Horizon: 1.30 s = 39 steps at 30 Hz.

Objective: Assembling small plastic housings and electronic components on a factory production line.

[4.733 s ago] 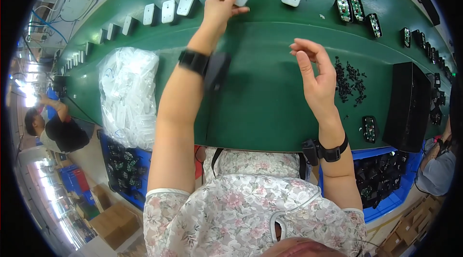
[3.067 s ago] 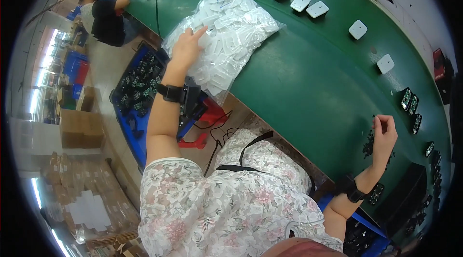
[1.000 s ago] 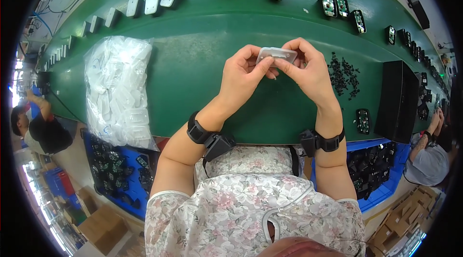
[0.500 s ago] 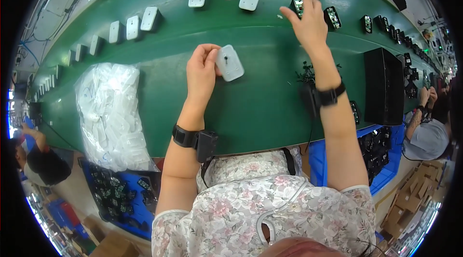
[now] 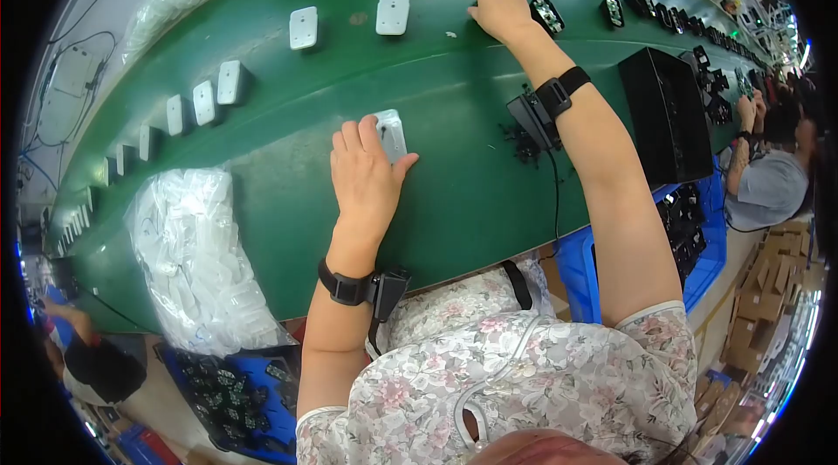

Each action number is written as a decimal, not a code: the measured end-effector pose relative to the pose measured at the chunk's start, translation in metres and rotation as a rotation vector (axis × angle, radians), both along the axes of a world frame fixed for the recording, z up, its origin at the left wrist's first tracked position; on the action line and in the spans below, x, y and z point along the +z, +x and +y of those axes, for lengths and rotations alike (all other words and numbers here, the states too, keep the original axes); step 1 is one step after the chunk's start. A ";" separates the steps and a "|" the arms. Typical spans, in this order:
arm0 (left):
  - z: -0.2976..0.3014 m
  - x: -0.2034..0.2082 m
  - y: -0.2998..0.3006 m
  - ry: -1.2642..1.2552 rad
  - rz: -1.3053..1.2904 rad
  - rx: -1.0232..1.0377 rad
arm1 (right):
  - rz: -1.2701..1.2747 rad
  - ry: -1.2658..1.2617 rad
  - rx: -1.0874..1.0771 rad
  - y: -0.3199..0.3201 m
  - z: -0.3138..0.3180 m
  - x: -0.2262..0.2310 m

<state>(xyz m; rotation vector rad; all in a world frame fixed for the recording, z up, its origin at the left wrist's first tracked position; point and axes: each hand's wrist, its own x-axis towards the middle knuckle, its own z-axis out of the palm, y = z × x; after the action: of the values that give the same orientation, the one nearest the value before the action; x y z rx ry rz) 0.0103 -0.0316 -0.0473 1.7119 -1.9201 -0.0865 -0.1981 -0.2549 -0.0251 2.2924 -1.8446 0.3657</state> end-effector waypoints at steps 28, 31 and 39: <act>-0.005 -0.008 0.024 -0.029 0.341 -0.308 | -0.444 0.143 0.623 0.035 0.182 0.000; -0.002 -0.011 0.025 0.009 0.278 -0.311 | -0.432 0.143 0.631 0.036 0.183 -0.001; 0.003 0.000 0.020 0.002 -0.006 -0.287 | -0.325 -0.033 0.584 0.045 0.191 -0.015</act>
<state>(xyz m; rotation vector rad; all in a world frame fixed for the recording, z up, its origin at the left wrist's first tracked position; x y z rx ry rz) 0.0301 -0.0289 -0.0473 1.4280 -2.1591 -0.1911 -0.1529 -0.0634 -0.0399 2.8475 -1.2127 0.8830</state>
